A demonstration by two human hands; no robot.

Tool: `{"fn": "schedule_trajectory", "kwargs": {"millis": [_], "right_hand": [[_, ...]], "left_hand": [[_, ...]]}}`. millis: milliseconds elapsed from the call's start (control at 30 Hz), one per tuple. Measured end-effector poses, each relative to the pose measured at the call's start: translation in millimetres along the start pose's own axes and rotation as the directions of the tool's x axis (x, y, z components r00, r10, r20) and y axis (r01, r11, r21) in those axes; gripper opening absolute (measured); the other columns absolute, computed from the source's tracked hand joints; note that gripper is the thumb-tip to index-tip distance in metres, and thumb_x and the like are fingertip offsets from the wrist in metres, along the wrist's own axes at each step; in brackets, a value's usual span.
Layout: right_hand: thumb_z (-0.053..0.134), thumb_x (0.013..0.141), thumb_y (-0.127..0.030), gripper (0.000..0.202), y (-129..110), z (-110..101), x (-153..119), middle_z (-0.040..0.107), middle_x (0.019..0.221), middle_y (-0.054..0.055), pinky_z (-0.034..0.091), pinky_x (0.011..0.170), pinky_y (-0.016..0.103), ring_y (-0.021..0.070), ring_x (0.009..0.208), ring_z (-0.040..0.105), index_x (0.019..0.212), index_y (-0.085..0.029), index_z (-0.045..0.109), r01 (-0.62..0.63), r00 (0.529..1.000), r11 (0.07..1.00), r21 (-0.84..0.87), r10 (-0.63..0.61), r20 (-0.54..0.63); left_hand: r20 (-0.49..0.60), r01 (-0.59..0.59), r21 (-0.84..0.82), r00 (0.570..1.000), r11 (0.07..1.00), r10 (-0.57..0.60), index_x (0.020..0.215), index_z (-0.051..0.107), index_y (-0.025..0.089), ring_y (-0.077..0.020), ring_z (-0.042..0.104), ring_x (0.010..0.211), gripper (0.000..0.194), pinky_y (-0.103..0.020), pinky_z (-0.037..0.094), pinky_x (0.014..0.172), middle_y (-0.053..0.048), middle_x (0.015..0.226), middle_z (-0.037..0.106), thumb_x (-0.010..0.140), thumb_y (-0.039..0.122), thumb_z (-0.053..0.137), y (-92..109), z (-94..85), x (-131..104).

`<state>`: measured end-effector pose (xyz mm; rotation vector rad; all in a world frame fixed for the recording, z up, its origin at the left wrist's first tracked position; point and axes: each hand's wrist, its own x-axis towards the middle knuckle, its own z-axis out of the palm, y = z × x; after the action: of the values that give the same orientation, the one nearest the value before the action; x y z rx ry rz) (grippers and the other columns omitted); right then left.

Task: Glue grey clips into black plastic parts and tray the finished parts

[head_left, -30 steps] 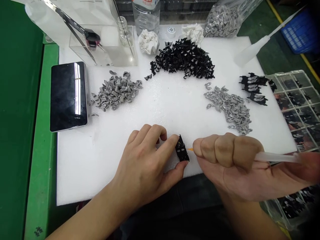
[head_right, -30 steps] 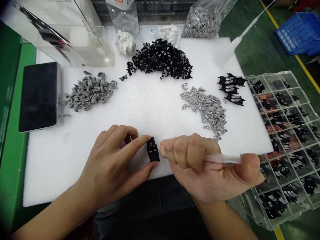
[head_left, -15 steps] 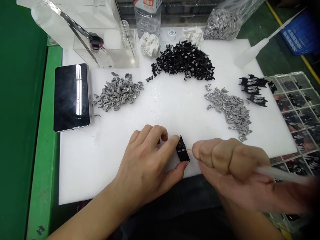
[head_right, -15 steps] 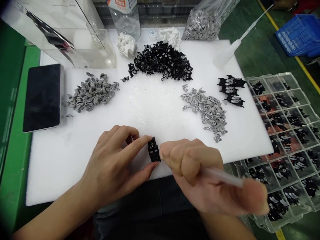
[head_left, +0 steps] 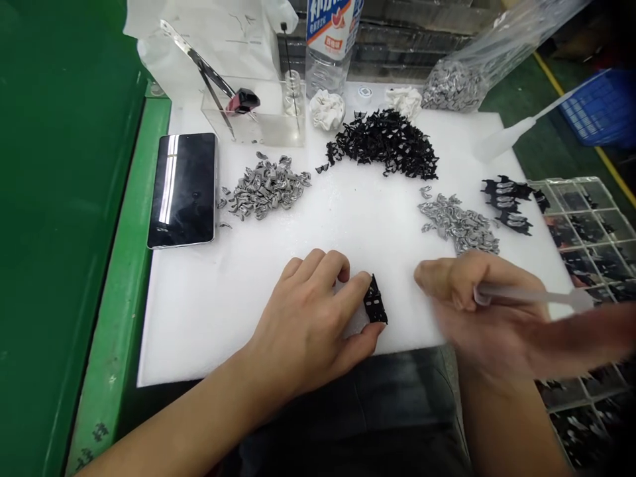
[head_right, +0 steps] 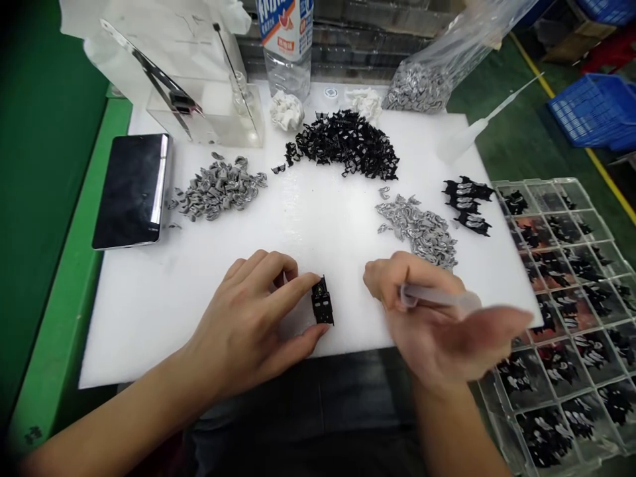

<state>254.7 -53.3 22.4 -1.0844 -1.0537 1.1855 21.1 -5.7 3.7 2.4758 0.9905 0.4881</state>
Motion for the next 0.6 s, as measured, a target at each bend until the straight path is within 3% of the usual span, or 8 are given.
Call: {"fn": "schedule_trajectory", "kwargs": {"millis": [100, 167, 267, 333, 433, 600], "right_hand": [[0.068, 0.086, -0.073, 0.061, 2.8, -3.3, 13.2, 0.025, 0.048, -0.005, 0.026, 0.054, 0.038, 0.0128, 0.046, 0.024, 0.057, -0.023, 0.047, 0.106, 0.991, 0.994, 0.028, -0.103, -0.087], [0.071, 0.085, -0.071, 0.065, 6.4, -1.2, 14.8, 0.016, 0.046, -0.007, 0.024, 0.050, 0.037, 0.0107, 0.043, 0.015, 0.057, -0.023, 0.036, 0.120, 0.992, 0.978, 0.169, -0.112, -0.056], [0.063, 0.085, -0.081, 0.072, 13.2, 9.4, 13.0, 0.015, 0.046, -0.007, 0.024, 0.049, 0.037, 0.0109, 0.043, 0.015, 0.059, -0.023, 0.031, -0.067, 0.996, 0.885, 0.460, 0.031, 0.085], [0.050, 0.091, -0.083, 0.072, 17.4, 19.6, 11.8, 0.017, 0.047, -0.006, 0.024, 0.051, 0.037, 0.0113, 0.046, 0.017, 0.059, -0.022, 0.030, -0.137, 0.991, 0.805, 0.577, 0.110, 0.082], [0.036, 0.100, -0.078, 0.070, 20.7, 32.1, 10.2, 0.018, 0.050, -0.006, 0.024, 0.054, 0.037, 0.0110, 0.049, 0.018, 0.059, -0.021, 0.029, -0.122, 0.990, 0.784, 0.609, 0.140, 0.018], [0.037, 0.101, -0.075, 0.069, 20.5, 35.5, 8.0, 0.018, 0.049, -0.007, 0.025, 0.055, 0.038, 0.0100, 0.047, 0.017, 0.058, -0.021, 0.029, -0.092, 0.995, 0.836, 0.541, 0.096, 0.022]], "left_hand": [[0.001, 0.001, -0.004, 1.000, 1.000, -0.001, 0.128, 0.066, 0.021, -0.0283, 0.055, 0.096, 0.041, -0.046, 0.041, 0.077, -0.009, 0.114, 0.059, 0.098, 0.048, 0.064, -0.1, 1.0, 0.3], [-0.006, -0.002, -0.003, 1.000, 1.000, 0.002, 0.127, 0.066, 0.021, -0.0280, 0.054, 0.096, 0.040, -0.046, 0.041, 0.077, -0.009, 0.114, 0.059, 0.098, 0.048, 0.064, 0.0, 1.0, 0.8], [-0.006, -0.009, -0.001, 1.000, 1.000, 0.009, 0.126, 0.066, 0.020, -0.0277, 0.054, 0.095, 0.039, -0.045, 0.041, 0.076, -0.009, 0.113, 0.059, 0.098, 0.047, 0.064, 0.2, 0.0, 1.1], [-0.001, -0.013, -0.004, 1.000, 1.000, 0.013, 0.125, 0.066, 0.020, -0.0276, 0.054, 0.094, 0.038, -0.045, 0.041, 0.075, -0.009, 0.112, 0.060, 0.098, 0.046, 0.064, 0.1, -0.7, 0.9], [0.000, -0.020, -0.008, 1.000, 1.000, 0.020, 0.124, 0.066, 0.020, -0.0276, 0.053, 0.094, 0.037, -0.045, 0.041, 0.075, -0.010, 0.111, 0.060, 0.098, 0.046, 0.064, -0.3, -1.1, 0.9], [-0.008, -0.024, -0.002, 1.000, 1.000, 0.024, 0.123, 0.066, 0.020, -0.0276, 0.053, 0.094, 0.036, -0.044, 0.041, 0.076, -0.010, 0.111, 0.060, 0.098, 0.046, 0.064, -0.5, -0.9, 1.8]]}}
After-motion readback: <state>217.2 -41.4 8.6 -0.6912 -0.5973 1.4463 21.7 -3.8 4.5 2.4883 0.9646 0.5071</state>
